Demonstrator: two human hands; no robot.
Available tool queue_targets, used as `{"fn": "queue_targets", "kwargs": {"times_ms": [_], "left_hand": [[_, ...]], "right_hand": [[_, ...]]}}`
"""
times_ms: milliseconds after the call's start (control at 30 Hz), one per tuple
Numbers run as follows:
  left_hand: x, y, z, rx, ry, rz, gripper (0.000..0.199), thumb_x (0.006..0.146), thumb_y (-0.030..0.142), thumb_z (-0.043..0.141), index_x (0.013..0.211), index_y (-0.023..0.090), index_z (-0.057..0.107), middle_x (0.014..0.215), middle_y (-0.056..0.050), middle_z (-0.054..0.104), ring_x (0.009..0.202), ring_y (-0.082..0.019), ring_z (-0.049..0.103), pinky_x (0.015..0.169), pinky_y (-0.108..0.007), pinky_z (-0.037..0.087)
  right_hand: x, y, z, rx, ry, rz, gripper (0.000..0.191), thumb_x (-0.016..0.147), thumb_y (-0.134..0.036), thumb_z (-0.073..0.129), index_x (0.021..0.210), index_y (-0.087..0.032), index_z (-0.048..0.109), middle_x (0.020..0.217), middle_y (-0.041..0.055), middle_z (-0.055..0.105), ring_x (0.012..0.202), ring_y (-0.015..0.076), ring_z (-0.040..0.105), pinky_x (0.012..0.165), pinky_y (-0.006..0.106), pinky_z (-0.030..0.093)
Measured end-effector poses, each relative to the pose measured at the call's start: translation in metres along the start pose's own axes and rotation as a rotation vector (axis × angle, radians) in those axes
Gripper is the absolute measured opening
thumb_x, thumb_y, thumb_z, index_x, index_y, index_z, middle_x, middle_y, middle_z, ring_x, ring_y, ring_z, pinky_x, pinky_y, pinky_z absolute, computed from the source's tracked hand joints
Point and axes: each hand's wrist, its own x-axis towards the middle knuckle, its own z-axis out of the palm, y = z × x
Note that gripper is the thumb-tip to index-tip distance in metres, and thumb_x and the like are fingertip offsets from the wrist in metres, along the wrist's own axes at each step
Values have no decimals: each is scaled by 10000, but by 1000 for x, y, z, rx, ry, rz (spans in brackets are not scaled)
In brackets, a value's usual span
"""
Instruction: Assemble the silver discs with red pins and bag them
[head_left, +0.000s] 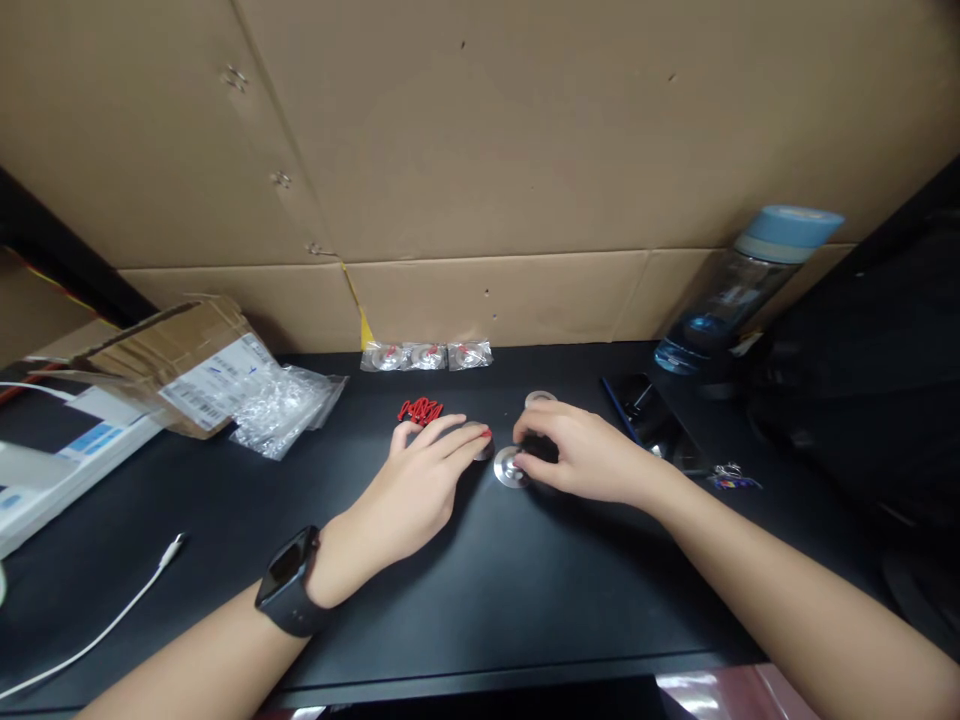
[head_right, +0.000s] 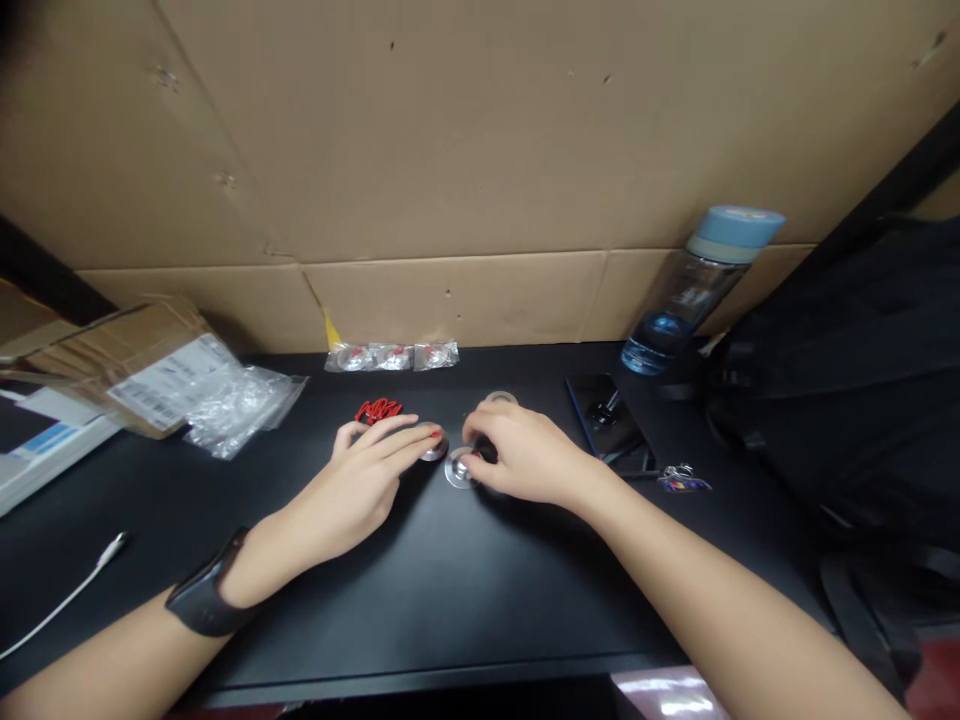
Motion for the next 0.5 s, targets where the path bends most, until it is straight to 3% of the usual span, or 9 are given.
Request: {"fn": "queue_targets", "kwargs": {"times_ms": [333,500], "left_hand": [[-1,3,-2,-17,-46,-12,557,874,13,483,1353,256,631,1392,-91,665,1410,-333,460,1076,-545,283],[4,1,-17,3,-37,-3,577,882,19,500,1359,319,626,1453,-56,606,1420,-316,413,1072,-511,324]], "right_hand": [[-2,8,7,-109,-72,-51,79,953,-251,646,929,-244,721,1000,44,718,906,229,693,806,362,554],[-1,11,8,-118,-54,-47,89,930,-249,644,854,-250,691,988,43,708,878,244,685,791,389,561]]}}
